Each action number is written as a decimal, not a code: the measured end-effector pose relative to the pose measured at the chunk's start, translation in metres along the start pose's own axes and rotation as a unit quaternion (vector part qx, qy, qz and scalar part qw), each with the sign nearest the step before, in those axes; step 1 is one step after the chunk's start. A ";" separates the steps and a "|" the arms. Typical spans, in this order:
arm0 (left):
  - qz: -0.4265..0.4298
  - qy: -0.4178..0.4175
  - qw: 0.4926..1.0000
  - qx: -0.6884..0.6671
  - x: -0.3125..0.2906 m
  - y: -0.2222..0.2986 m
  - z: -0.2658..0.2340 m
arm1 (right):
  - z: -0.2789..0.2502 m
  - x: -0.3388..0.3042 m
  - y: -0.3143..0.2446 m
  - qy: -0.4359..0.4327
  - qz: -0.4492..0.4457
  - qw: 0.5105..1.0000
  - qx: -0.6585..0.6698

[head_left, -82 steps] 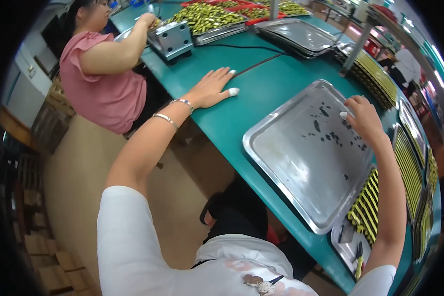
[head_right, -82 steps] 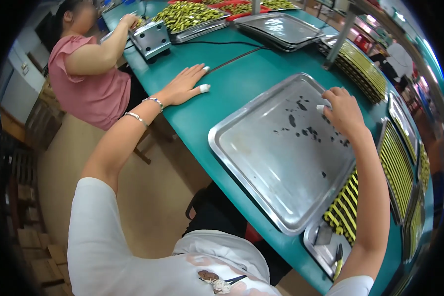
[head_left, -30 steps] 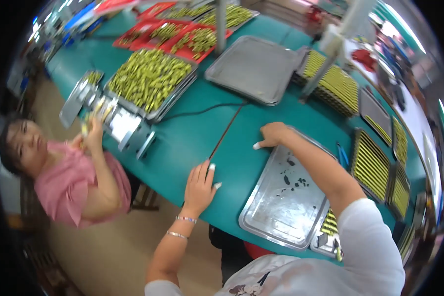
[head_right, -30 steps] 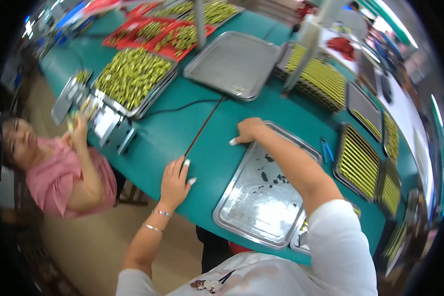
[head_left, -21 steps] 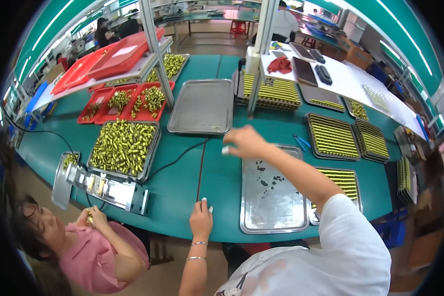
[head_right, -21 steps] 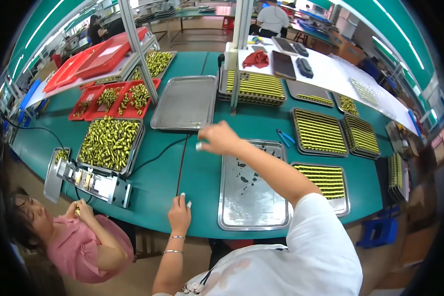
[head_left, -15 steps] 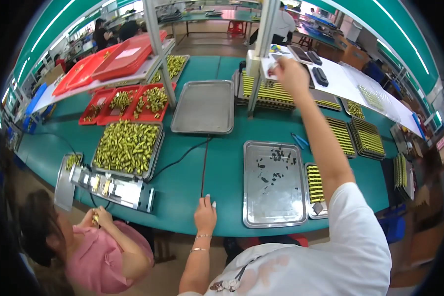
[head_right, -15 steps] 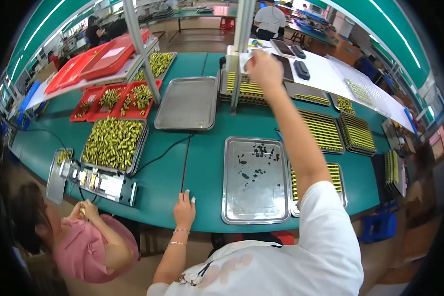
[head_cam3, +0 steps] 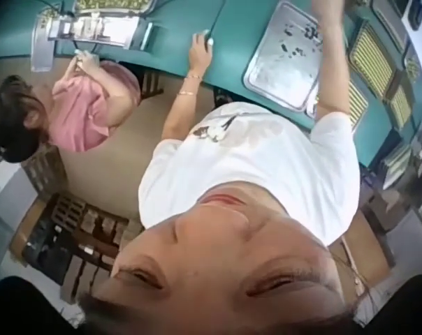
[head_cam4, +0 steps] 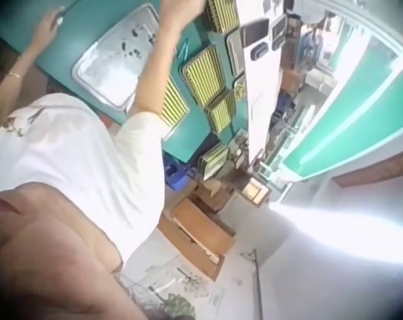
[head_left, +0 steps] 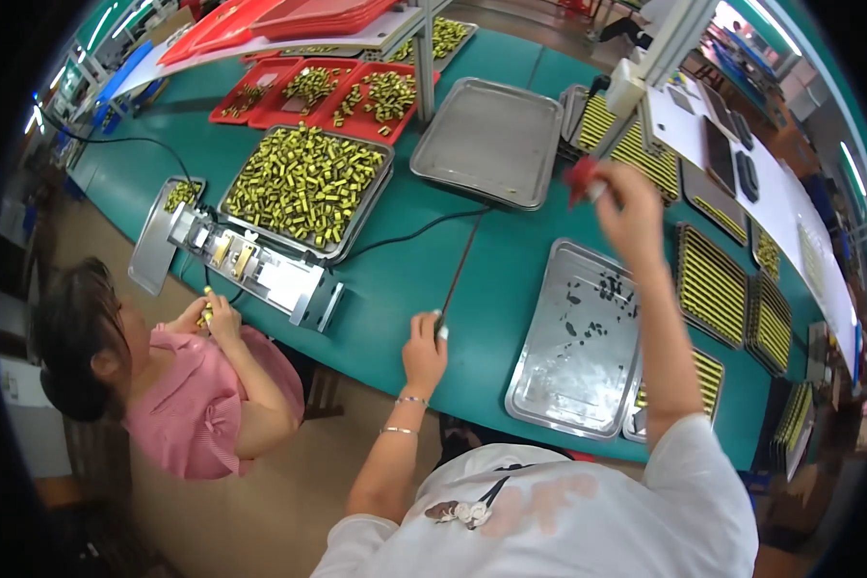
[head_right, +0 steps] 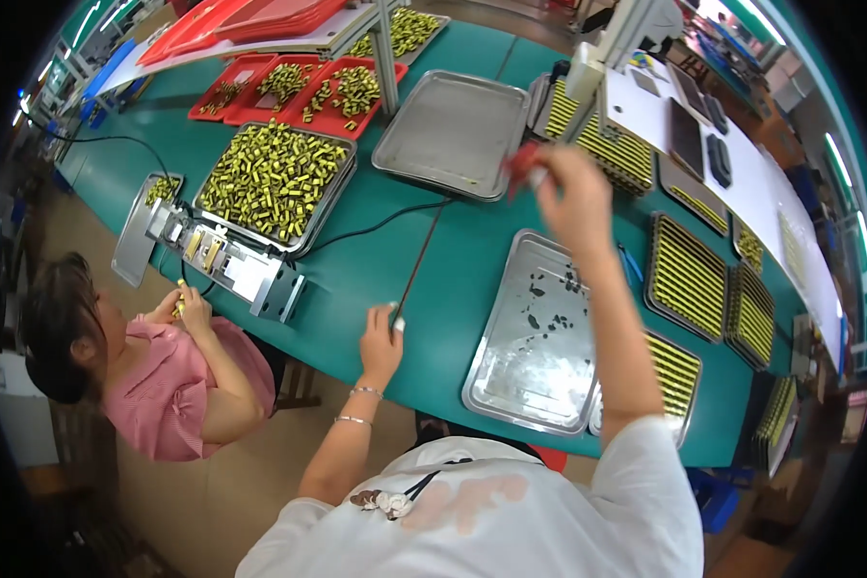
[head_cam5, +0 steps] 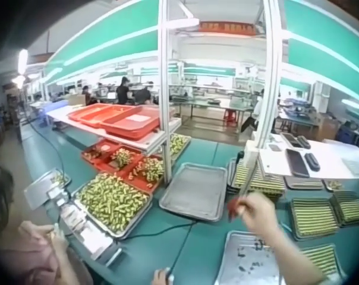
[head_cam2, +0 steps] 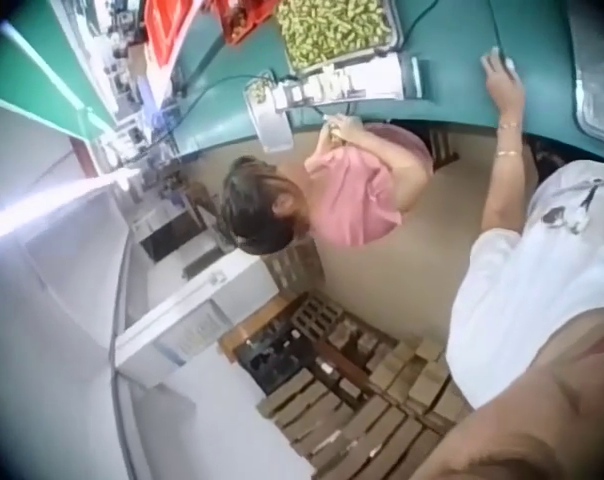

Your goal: The person cuts small electronic components with pliers, then sorts them into a tray and a plastic bin.

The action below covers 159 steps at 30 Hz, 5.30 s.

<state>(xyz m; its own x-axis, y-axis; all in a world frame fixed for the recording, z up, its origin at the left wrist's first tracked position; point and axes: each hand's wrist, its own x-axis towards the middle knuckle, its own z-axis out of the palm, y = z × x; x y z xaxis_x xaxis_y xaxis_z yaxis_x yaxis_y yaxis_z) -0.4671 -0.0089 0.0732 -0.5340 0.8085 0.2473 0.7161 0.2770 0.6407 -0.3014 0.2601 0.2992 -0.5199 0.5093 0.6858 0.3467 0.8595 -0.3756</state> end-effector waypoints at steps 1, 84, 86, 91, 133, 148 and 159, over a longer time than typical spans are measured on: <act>-0.007 0.030 0.999 -0.026 0.014 -0.006 -0.001 | 0.024 -0.031 -0.009 -0.023 0.061 0.995 0.077; 0.052 -0.021 0.997 0.056 0.183 -0.084 0.041 | 0.326 -0.102 0.071 -0.179 0.078 0.980 -0.027; 0.055 -0.019 0.996 0.060 0.190 -0.082 0.041 | 0.332 -0.095 0.079 -0.163 0.069 0.984 -0.030; 0.058 -0.015 0.996 0.069 0.202 -0.084 0.035 | 0.329 -0.089 0.084 -0.208 0.035 0.972 0.102; -0.089 0.114 0.986 -0.079 -0.095 -0.041 -0.111 | 0.205 -0.289 -0.171 -0.340 -0.077 0.892 0.288; -0.254 0.192 0.937 -0.147 -0.220 -0.077 -0.146 | 0.193 -0.310 -0.239 -0.349 -0.208 0.852 0.331; -0.237 0.158 0.938 -0.195 -0.213 -0.075 -0.137 | 0.203 -0.230 -0.116 -0.176 0.041 0.980 0.078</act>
<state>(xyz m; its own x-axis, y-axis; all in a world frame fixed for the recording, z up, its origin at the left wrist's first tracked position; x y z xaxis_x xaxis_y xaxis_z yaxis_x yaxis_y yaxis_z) -0.4681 -0.2734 0.0724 -0.9018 0.4310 0.0310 0.1781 0.3053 0.9354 -0.3808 0.0519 0.0585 -0.7422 0.5359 0.4024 0.2884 0.7974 -0.5300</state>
